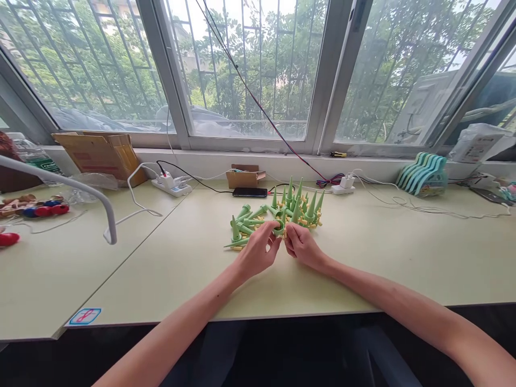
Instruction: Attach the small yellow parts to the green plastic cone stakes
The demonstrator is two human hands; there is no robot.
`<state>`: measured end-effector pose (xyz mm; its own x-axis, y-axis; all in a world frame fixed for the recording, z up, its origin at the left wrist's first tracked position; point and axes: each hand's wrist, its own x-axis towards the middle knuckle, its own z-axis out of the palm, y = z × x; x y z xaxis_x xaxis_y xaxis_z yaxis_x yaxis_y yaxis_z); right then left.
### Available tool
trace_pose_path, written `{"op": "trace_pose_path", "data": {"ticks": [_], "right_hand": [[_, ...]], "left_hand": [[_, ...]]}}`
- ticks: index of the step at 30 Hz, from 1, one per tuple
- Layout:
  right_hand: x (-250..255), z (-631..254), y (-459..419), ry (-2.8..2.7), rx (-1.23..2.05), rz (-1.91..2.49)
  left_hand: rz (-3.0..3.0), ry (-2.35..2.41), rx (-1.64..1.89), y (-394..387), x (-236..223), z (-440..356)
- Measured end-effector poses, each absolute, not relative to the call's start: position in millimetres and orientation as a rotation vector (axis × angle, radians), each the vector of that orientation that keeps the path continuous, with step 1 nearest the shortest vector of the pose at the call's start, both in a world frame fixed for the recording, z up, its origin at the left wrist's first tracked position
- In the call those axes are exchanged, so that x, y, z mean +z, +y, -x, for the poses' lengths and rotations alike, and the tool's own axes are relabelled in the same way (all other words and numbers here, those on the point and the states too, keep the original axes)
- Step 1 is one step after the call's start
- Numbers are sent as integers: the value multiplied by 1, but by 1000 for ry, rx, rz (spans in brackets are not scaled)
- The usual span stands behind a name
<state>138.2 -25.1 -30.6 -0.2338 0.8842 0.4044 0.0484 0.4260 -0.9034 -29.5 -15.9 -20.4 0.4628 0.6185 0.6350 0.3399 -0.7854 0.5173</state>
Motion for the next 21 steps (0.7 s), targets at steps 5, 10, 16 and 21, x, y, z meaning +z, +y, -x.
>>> {"op": "trace_pose_path", "data": {"ticks": [5,10,16,21], "right_hand": [[-37,-145,-21,-1781,670,875],[-42,-148,-19,-1971,341,815],[-40,-144,-18,-1980,232,759],[-43,-143,-15,-1963,227,758]], "left_hand": [[-2188,767,1272,-21,-13,28],[-1917,908,1381,-19,-8,31],[-1734,969,1174,-12,-12,32],[-1669,808,998,-11,-12,32]]}}
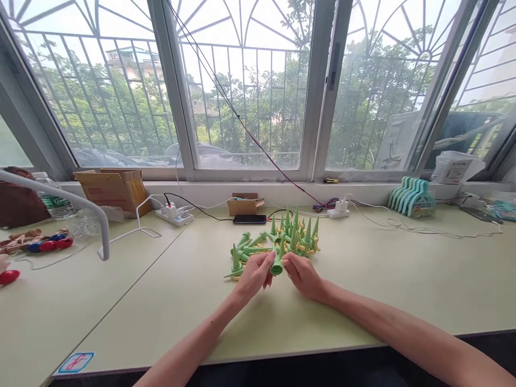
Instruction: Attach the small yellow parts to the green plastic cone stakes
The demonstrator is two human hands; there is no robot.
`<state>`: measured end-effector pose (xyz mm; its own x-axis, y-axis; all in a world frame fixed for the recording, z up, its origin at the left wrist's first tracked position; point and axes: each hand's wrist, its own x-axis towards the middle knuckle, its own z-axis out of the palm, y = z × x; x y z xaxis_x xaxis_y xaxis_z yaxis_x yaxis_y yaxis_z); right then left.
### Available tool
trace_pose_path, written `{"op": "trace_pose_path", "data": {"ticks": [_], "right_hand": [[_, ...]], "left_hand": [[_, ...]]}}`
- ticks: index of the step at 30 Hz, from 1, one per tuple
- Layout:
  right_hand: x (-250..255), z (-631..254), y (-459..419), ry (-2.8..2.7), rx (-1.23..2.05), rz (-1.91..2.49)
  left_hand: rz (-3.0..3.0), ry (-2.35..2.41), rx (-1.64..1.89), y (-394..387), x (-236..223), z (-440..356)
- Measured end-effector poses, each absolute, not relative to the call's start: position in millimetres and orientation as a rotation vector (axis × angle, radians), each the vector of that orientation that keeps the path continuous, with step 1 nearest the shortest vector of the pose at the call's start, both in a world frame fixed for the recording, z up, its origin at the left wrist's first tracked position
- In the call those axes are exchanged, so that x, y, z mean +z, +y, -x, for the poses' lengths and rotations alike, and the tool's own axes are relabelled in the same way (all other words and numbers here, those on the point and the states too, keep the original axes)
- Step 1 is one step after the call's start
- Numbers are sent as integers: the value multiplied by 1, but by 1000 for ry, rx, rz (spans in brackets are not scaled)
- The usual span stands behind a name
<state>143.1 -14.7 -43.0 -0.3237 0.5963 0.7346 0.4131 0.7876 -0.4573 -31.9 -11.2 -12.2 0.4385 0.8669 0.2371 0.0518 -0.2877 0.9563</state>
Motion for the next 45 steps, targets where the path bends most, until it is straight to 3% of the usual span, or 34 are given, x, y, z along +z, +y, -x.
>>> {"op": "trace_pose_path", "data": {"ticks": [15,26,34,45], "right_hand": [[-52,-148,-6,-1962,293,859],[-48,-146,-5,-1920,264,912],[-49,-146,-6,-1930,231,880],[-48,-148,-8,-1912,118,828]], "left_hand": [[-1804,787,994,-13,-16,33],[-2263,838,1222,-9,-20,34],[-2142,1076,1417,-14,-11,31],[-1859,1085,917,-14,-7,27]]}}
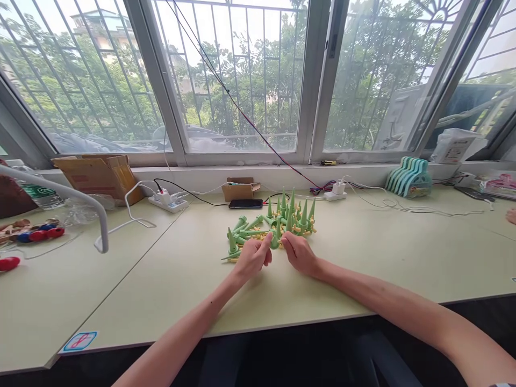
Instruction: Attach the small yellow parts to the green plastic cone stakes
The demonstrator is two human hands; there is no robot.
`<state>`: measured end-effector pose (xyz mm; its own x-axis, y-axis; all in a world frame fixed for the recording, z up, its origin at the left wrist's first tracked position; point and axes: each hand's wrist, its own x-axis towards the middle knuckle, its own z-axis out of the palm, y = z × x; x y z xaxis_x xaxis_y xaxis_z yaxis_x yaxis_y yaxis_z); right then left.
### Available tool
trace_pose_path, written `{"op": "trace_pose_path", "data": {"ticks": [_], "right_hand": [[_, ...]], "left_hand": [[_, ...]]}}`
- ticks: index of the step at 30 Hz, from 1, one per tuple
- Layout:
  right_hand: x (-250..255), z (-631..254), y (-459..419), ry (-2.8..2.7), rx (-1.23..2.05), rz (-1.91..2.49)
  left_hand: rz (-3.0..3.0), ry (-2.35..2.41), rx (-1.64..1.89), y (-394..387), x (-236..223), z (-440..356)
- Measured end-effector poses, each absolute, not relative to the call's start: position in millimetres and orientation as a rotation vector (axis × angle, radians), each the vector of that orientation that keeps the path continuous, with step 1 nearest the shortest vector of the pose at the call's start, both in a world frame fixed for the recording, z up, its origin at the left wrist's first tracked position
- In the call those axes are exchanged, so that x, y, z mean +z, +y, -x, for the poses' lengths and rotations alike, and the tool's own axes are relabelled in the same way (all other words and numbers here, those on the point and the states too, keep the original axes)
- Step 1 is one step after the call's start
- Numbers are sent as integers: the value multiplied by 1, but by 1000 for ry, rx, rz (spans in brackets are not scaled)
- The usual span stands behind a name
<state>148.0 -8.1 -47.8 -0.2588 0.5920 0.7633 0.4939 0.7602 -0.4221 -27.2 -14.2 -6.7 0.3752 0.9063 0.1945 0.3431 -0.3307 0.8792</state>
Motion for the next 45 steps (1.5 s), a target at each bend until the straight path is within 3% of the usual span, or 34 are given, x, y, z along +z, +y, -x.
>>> {"op": "trace_pose_path", "data": {"ticks": [24,45], "right_hand": [[-46,-150,-11,-1919,176,881],[-46,-150,-13,-1886,186,889]], "left_hand": [[-1848,904,862,-13,-14,34],[-2190,869,1289,-14,-13,32]]}}
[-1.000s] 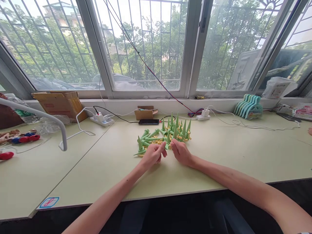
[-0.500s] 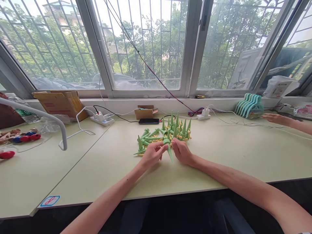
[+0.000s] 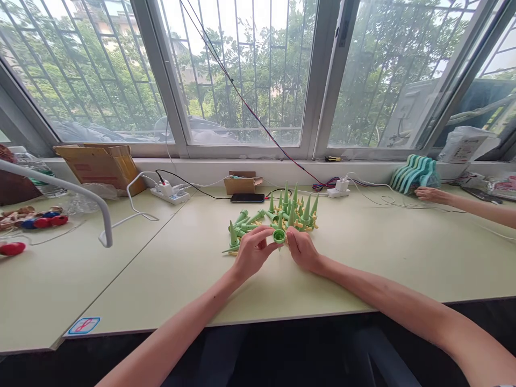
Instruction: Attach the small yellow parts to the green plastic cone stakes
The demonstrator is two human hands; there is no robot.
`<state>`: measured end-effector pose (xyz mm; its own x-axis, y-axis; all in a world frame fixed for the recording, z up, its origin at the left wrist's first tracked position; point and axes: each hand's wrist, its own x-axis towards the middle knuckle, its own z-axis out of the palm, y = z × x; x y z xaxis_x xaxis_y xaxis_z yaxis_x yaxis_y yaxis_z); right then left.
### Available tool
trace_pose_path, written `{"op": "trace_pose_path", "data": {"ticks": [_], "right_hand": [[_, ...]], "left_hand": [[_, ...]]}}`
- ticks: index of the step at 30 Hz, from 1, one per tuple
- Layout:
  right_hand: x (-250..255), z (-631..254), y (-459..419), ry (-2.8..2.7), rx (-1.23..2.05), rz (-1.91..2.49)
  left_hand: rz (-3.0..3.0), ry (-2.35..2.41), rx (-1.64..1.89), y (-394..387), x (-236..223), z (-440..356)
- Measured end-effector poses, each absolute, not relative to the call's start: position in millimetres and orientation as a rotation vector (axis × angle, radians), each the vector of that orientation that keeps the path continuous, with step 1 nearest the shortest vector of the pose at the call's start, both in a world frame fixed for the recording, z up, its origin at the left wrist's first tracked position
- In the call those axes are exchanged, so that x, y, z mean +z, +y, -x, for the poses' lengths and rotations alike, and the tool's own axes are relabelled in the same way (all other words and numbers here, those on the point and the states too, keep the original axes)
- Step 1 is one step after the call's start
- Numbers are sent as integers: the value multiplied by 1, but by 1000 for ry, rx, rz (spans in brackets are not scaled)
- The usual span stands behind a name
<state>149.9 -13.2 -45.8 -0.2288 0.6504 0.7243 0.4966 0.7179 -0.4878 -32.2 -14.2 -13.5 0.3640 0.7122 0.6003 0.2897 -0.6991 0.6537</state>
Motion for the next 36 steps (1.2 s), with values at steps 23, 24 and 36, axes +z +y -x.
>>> {"op": "trace_pose_path", "data": {"ticks": [23,24,36], "right_hand": [[-45,-151,-14,-1880,150,852],[-45,-152,-14,-1882,149,851],[-44,-154,-14,-1908,156,842]], "left_hand": [[-1675,836,788,-18,-6,26],[-1663,829,782,-18,-6,27],[-1650,751,729,-19,-5,30]]}}
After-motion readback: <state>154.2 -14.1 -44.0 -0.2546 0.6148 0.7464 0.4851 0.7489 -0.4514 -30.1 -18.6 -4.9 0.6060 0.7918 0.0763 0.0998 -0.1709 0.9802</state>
